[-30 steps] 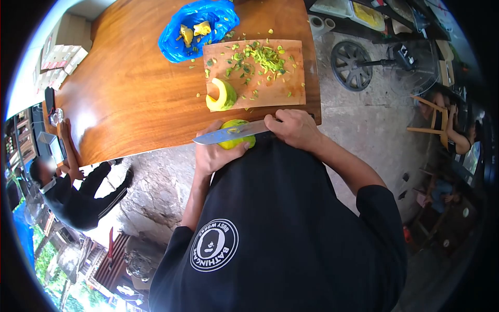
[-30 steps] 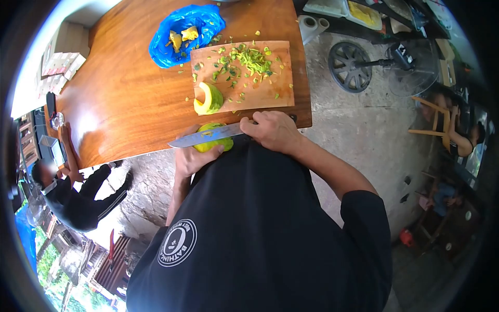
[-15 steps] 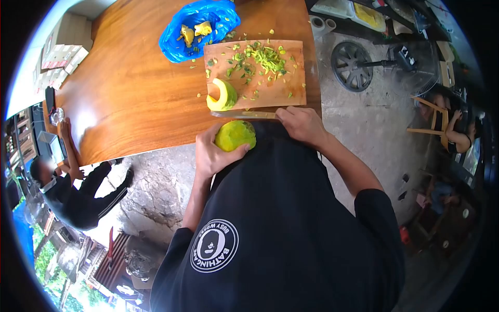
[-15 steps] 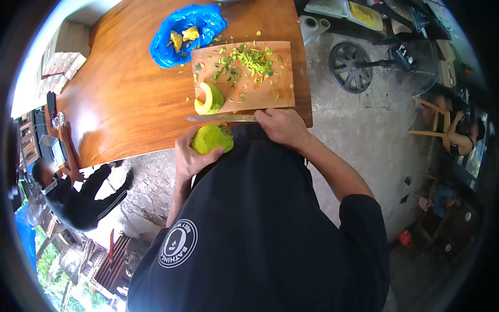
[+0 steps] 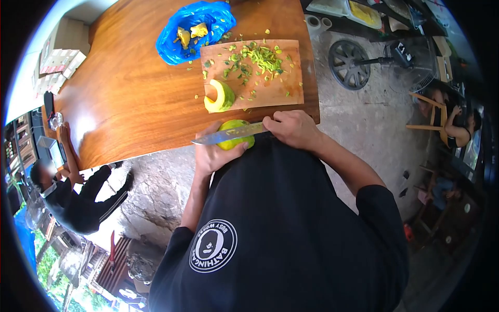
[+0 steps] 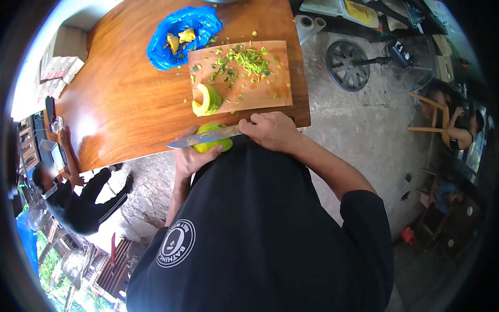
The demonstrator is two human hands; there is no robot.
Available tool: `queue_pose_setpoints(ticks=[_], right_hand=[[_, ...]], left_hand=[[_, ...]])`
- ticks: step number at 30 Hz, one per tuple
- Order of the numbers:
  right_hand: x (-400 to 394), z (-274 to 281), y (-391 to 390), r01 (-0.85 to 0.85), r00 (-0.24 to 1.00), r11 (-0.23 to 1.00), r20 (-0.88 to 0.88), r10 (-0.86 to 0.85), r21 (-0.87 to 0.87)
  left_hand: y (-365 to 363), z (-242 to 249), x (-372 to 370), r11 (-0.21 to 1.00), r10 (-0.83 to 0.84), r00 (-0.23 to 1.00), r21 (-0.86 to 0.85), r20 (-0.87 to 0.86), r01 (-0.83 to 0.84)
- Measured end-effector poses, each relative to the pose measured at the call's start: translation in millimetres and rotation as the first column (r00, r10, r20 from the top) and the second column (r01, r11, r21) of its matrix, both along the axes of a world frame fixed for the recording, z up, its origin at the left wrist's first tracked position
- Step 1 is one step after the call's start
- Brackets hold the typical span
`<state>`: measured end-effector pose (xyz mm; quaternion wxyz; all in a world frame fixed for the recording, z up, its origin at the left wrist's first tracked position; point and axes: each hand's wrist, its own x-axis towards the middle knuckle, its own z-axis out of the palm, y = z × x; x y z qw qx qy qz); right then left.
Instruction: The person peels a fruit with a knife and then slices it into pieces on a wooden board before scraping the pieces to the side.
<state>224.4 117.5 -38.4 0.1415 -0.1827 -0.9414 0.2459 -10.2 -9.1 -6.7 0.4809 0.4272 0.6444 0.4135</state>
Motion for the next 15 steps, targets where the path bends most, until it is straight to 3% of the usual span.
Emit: queue_pose_setpoints(ticks=[9, 11, 15], right_hand=[[2.5, -13.1, -4.3, 0.071, 0.997, 0.997, 0.002, -0.071, -0.014], [4.7, -20.8, -1.9, 0.087, 0.996, 0.996, 0.011, -0.086, -0.005], [3.1, -30.5, 3.9, 0.097, 0.995, 0.993, 0.042, -0.094, -0.068]], left_hand=[[4.2, -16.5, -9.3, 0.994, -0.107, 0.994, -0.018, -0.033, 0.106], [4.8, -13.4, -6.5, 0.998, -0.002, 0.986, -0.058, 0.168, 0.012], [5.3, -15.2, -8.9, 0.997, 0.016, 0.981, -0.075, 0.191, -0.002]])
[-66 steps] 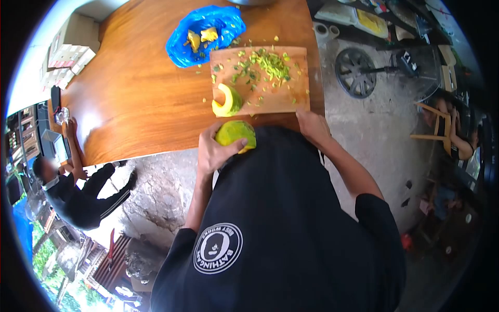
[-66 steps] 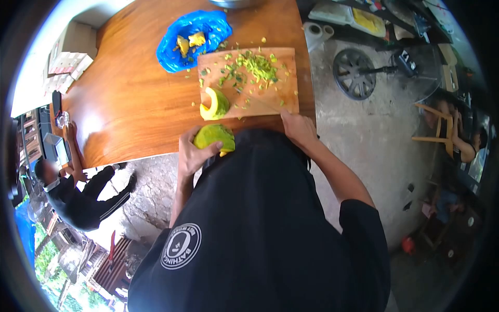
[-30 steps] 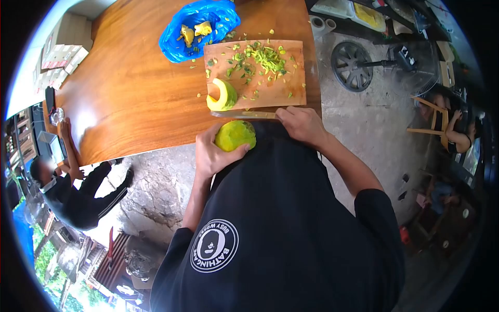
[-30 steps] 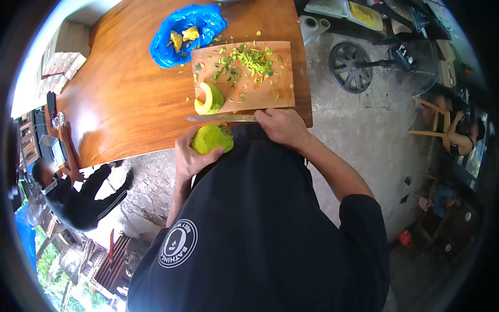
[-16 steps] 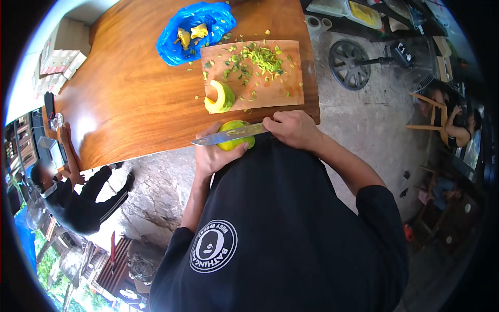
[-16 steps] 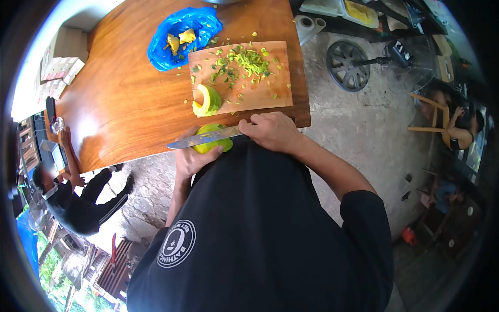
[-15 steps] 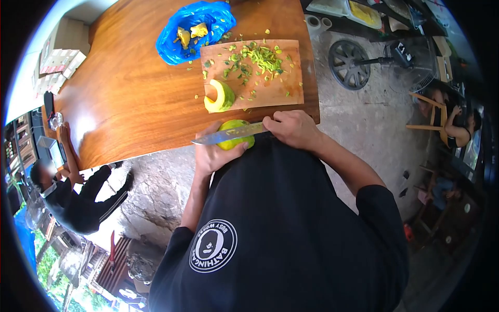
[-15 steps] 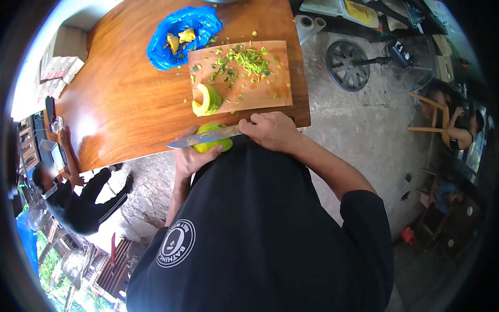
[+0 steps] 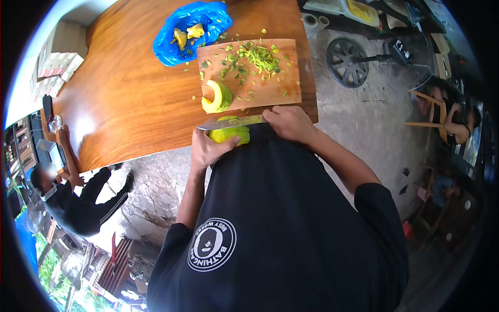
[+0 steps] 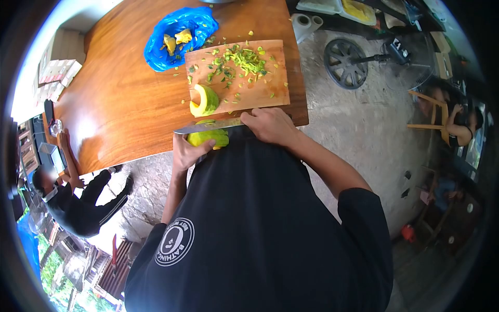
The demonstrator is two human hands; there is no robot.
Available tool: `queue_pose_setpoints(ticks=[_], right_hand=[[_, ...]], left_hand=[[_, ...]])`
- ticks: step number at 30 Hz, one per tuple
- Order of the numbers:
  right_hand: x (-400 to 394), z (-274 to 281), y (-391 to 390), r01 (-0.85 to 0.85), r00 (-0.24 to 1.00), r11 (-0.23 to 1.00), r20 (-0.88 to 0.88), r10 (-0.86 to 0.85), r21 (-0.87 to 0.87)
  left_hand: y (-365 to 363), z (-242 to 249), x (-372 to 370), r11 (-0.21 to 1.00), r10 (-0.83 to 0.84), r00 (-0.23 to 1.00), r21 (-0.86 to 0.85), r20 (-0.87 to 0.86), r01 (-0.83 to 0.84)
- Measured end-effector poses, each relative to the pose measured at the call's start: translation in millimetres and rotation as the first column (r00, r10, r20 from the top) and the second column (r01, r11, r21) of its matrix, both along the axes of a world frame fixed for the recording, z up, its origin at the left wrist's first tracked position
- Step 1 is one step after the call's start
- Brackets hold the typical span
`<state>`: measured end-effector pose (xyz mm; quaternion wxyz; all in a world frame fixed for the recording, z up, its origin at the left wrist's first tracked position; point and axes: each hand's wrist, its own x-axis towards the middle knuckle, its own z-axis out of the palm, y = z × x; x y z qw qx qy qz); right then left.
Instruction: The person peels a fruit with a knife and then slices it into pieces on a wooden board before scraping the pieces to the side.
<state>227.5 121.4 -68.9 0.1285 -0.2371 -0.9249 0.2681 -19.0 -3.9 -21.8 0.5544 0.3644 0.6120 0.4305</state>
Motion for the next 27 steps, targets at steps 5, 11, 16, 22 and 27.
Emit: queue_pose_setpoints(ticks=[5, 11, 16, 22, 27], right_hand=[[3.5, -23.7, 5.3, 0.045, 0.984, 0.997, 0.175, -0.032, -0.07], [26.9, -28.3, 14.0, 0.394, 0.876, 0.889, 0.386, -0.287, -0.232], [9.5, -17.5, 14.0, 0.42, 0.9, 0.85, 0.261, -0.348, -0.318], [-5.0, 8.6, 5.5, 0.36, 0.924, 0.837, 0.035, -0.381, -0.412], [-15.5, 44.1, 2.0, 0.286, 0.944, 0.853, -0.026, -0.329, -0.437]], left_hand=[[-0.8, 10.4, -6.3, 0.998, -0.066, 0.984, 0.009, -0.165, 0.068], [-15.5, 2.8, -8.7, 0.997, 0.034, 0.996, -0.061, -0.086, -0.04], [-14.1, -10.5, -27.6, 0.996, 0.013, 0.996, -0.092, 0.084, -0.005], [-24.0, -33.1, -35.8, 0.99, -0.003, 0.904, -0.126, 0.427, 0.063], [-15.9, -35.7, -11.6, 0.974, 0.158, 0.78, 0.033, 0.606, -0.223]])
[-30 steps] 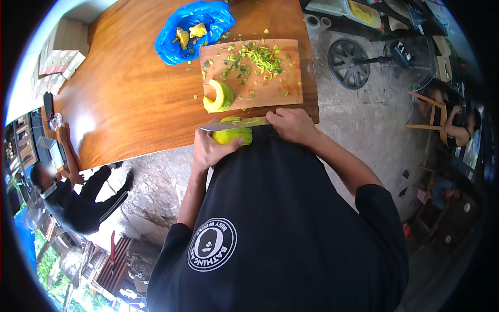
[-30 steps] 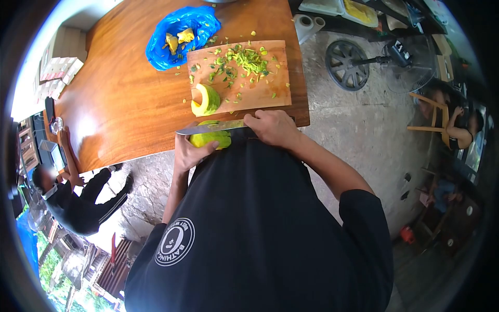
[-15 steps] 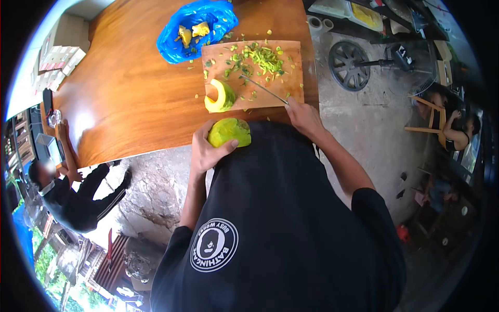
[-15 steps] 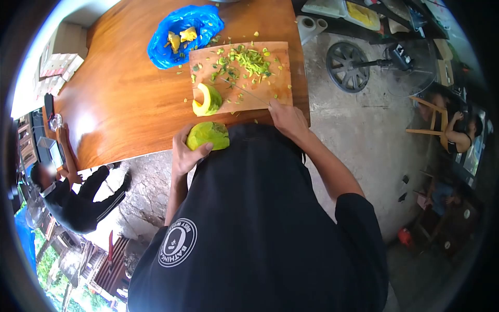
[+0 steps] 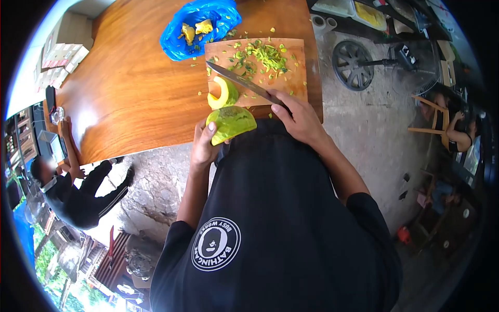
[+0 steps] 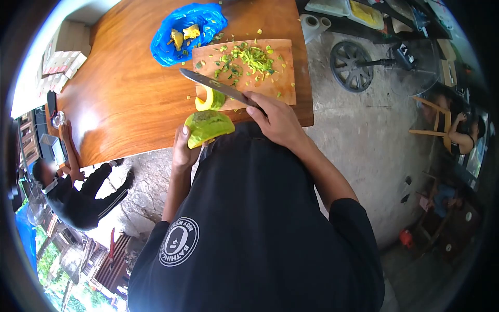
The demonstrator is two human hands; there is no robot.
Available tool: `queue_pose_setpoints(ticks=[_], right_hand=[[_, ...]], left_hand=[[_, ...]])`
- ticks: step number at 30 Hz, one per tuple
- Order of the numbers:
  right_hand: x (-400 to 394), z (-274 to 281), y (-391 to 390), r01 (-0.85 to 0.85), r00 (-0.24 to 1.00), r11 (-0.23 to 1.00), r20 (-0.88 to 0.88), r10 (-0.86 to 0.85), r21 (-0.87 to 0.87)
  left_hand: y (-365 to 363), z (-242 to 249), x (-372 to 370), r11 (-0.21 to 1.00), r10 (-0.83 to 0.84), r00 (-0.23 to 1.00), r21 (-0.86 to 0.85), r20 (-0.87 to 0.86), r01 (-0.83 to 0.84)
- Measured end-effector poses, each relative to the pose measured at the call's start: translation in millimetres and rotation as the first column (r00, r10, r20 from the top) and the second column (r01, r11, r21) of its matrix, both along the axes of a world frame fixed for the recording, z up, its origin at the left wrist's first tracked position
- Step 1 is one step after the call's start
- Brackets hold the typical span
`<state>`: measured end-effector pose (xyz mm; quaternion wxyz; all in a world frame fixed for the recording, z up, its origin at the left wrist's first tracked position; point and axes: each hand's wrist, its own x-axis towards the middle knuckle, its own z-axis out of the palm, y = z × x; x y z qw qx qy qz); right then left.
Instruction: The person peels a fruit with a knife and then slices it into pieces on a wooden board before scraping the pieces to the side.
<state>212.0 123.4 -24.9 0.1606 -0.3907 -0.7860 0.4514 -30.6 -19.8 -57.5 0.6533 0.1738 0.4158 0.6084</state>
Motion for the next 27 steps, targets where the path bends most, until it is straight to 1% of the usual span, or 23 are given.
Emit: queue_pose_setpoints(ticks=[2, 3, 5, 7, 8, 10, 11, 12, 13, 14, 15, 16, 17, 18, 19, 20, 22, 23, 24, 25, 26, 27], right_hand=[[-4.2, 14.3, -3.7, -0.02, 0.995, 1.0, -0.094, 0.019, -0.005], [-6.2, 18.3, -6.6, -0.021, 0.995, 1.0, -0.094, 0.02, -0.006], [-8.2, 25.2, -10.6, -0.016, 0.975, 1.0, -0.222, 0.022, 0.027], [-6.4, 34.9, -11.4, -0.05, 0.976, 0.999, -0.21, 0.05, 0.004], [-6.0, 38.4, -11.7, -0.081, 0.977, 0.997, -0.199, 0.075, -0.019], [-5.7, 42.2, -13.3, -0.085, 0.979, 0.996, -0.189, 0.081, -0.013], [-5.5, 42.8, -13.8, -0.083, 0.981, 0.996, -0.176, 0.081, -0.007], [-6.3, 41.8, -14.4, -0.084, 0.981, 0.996, -0.176, 0.082, -0.007], [-7.8, 40.1, -15.5, -0.036, 0.976, 0.999, -0.215, 0.041, 0.025], [-8.8, 39.0, -16.0, 0.012, 0.967, 0.998, -0.255, 0.002, 0.056], [-8.2, 38.6, -15.4, 0.011, 0.967, 0.998, -0.254, 0.003, 0.055], [-6.7, 38.2, -14.6, 0.049, 0.967, 0.998, -0.25, -0.039, 0.032], [-5.4, 38.1, -14.2, 0.085, 0.966, 0.996, -0.246, -0.08, 0.009], [-4.5, 38.9, -14.0, 0.08, 0.967, 0.997, -0.245, -0.076, 0.007], [-3.8, 40.3, -14.0, 0.122, 0.962, 0.99, -0.236, -0.137, -0.077], [-3.4, 41.0, -13.3, 0.165, 0.955, 0.974, -0.222, -0.197, -0.158], [-3.3, 36.5, -12.5, 0.178, 0.947, 0.967, -0.237, -0.219, -0.182], [-3.3, 36.1, -12.1, 0.188, 0.945, 0.965, -0.235, -0.228, -0.18], [-3.4, 35.9, -11.8, 0.199, 0.943, 0.964, -0.233, -0.238, -0.178], [-3.4, 35.7, -11.7, 0.202, 0.942, 0.963, -0.234, -0.241, -0.176], [-3.0, 35.5, -12.1, 0.202, 0.94, 0.955, -0.231, -0.252, -0.22], [-2.3, 35.4, -12.9, 0.2, 0.938, 0.944, -0.227, -0.262, -0.264]], left_hand=[[5.5, 3.9, 7.7, 0.999, 0.03, 1.0, 0.024, -0.006, -0.03], [7.4, 7.7, 9.5, 0.999, 0.035, 0.999, 0.012, 0.027, -0.036], [9.3, 8.6, 11.5, 0.999, 0.044, 0.997, 0.001, 0.06, -0.044], [10.2, 9.8, 13.2, 0.999, -0.001, 0.978, -0.04, 0.209, 0.01], [10.3, 11.8, 14.5, 0.999, 0.003, 0.978, -0.04, 0.208, 0.006], [14.7, 23.1, 18.8, 0.991, -0.071, 0.942, -0.082, 0.327, 0.103], [14.0, 21.3, 19.9, 0.991, -0.07, 0.943, -0.082, 0.327, 0.102], [12.9, 17.4, 21.0, 0.993, -0.064, 0.919, -0.068, 0.389, 0.098], [11.9, 13.3, 21.8, 0.994, -0.059, 0.891, -0.055, 0.45, 0.093], [11.9, 8.1, 21.7, 0.994, -0.058, 0.891, -0.055, 0.451, 0.093], [13.6, 4.1, 21.6, 0.997, -0.079, 0.918, 0.015, 0.389, 0.08], [14.2, 1.0, 21.7, 0.994, -0.093, 0.941, 0.085, 0.325, 0.069], [13.7, -1.1, 21.4, 0.994, -0.088, 0.941, 0.083, 0.326, 0.064], [14.8, 0.4, 21.2, 0.993, -0.091, 0.929, 0.1, 0.358, 0.059], [15.0, 2.9, 20.8, 0.992, -0.094, 0.917, 0.117, 0.388, 0.052], [15.6, 6.3, 20.4, 0.992, -0.09, 0.918, 0.117, 0.387, 0.048], [20.6, 19.1, 20.9, 0.994, -0.108, 0.984, 0.037, 0.141, 0.104], [24.8, 26.6, 22.0, 0.995, -0.099, 0.978, 0.048, 0.184, 0.092], [26.6, 29.8, 22.9, 0.994, -0.102, 0.978, 0.049, 0.184, 0.094], [27.9, 32.1, 23.7, 0.993, -0.113, 0.986, 0.035, 0.119, 0.11], [28.3, 33.0, 24.3, 0.992, -0.125, 0.991, 0.018, 0.054, 0.124], [28.5, 32.8, 24.2, 0.992, -0.128, 0.99, 0.018, 0.056, 0.127]])
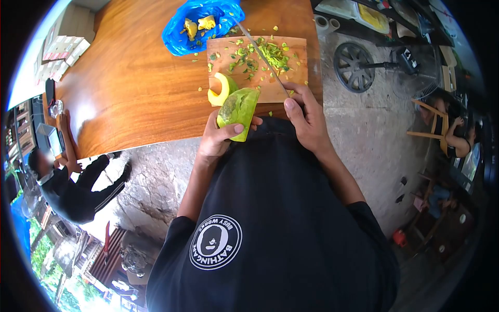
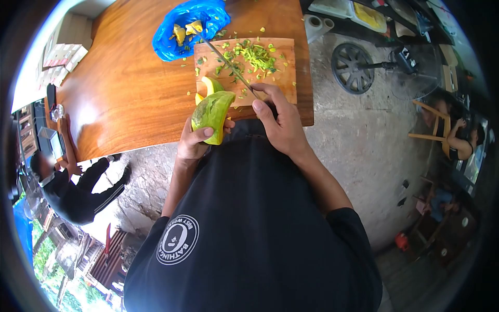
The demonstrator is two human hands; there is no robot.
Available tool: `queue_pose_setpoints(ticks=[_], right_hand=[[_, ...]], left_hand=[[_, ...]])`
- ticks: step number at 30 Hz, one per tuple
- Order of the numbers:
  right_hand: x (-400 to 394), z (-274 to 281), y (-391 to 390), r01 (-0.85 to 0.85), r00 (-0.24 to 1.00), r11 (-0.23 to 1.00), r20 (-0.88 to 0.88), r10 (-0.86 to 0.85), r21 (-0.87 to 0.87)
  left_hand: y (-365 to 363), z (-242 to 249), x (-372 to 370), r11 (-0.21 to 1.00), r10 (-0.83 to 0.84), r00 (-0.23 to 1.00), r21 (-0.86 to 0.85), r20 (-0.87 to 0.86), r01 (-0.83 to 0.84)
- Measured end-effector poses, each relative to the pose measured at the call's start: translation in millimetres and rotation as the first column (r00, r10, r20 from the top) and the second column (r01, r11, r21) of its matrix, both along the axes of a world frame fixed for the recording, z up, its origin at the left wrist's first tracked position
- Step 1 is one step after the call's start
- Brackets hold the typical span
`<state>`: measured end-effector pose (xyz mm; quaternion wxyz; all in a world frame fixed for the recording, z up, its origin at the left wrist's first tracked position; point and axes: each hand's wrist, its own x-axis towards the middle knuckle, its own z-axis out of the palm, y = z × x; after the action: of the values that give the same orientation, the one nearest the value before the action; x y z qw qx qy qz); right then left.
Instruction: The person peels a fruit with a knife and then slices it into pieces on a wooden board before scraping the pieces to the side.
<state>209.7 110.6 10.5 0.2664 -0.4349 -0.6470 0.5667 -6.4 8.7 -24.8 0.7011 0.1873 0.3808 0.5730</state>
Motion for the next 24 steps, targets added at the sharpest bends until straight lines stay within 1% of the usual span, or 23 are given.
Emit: queue_pose_setpoints(ticks=[2, 4, 6, 9, 12, 14, 15, 17, 18, 19, 20, 21, 23, 24], right_hand=[[0.4, -0.5, -0.2, 0.01, 1.0, 0.999, 0.0, -0.01, -0.034], [-1.2, -0.1, -0.4, 0.017, 1.0, 0.998, -0.002, -0.017, -0.068], [-4.6, 2.1, -0.6, 0.044, 0.994, 0.988, -0.091, -0.058, -0.149], [-3.2, 2.1, 3.1, 0.05, 0.99, 0.987, -0.124, -0.07, -0.155], [-4.4, 10.8, 9.5, 0.018, 0.991, 0.983, -0.126, -0.042, -0.18], [-6.2, 14.0, 13.5, -0.001, 0.991, 0.98, -0.132, -0.026, -0.199], [-7.6, 14.4, 14.9, -0.021, 0.99, 0.976, -0.139, -0.009, -0.217], [-11.9, 12.4, 15.8, -0.036, 0.99, 0.974, -0.144, 0.004, -0.222], [-13.9, 11.7, 15.7, -0.051, 0.989, 0.972, -0.148, 0.017, -0.229], [-15.3, 14.0, 15.7, -0.051, 0.989, 0.972, -0.148, 0.017, -0.228], [-17.1, 18.5, 15.4, -0.071, 0.989, 0.968, -0.146, 0.036, -0.241], [-19.4, 21.5, 14.7, -0.093, 0.988, 0.962, -0.145, 0.057, -0.255], [-23.1, 22.2, 12.4, -0.123, 0.986, 0.958, -0.144, 0.087, -0.259], [-24.6, 22.5, 11.7, -0.146, 0.983, 0.954, -0.142, 0.112, -0.261]], left_hand=[[0.5, -0.6, -2.0, 0.997, -0.075, 0.997, -0.028, -0.032, 0.074], [1.9, 2.2, 0.8, 0.995, -0.086, 0.994, -0.045, -0.061, 0.084], [2.8, 3.0, 1.6, 0.994, -0.098, 0.991, -0.063, -0.089, 0.093], [4.6, -0.1, 1.5, 0.993, -0.119, 0.99, -0.037, -0.08, 0.116], [5.1, -3.5, 4.4, 0.995, -0.101, 0.993, -0.013, -0.068, 0.1], [6.9, 1.7, 8.7, 1.0, -0.005, 0.998, 0.002, -0.06, 0.005], [7.4, 1.2, 10.1, 1.0, -0.005, 0.998, 0.003, -0.061, 0.005], [8.2, -1.5, 12.4, 0.994, 0.059, 0.994, 0.092, -0.089, -0.051], [8.7, -3.1, 13.9, 0.994, 0.059, 0.994, 0.094, -0.089, -0.051], [9.2, -4.8, 15.7, 0.989, 0.131, 0.987, 0.059, 0.089, -0.136], [9.2, -5.5, 16.4, 0.977, 0.205, 0.943, 0.009, 0.262, -0.215], [10.2, -5.2, 15.8, 0.976, 0.209, 0.942, 0.008, 0.261, -0.219], [14.2, -5.8, 14.1, 0.972, 0.234, 0.945, -0.087, 0.23, -0.22], [14.2, -8.1, 13.4, 0.97, 0.244, 0.933, -0.073, 0.265, -0.233]])
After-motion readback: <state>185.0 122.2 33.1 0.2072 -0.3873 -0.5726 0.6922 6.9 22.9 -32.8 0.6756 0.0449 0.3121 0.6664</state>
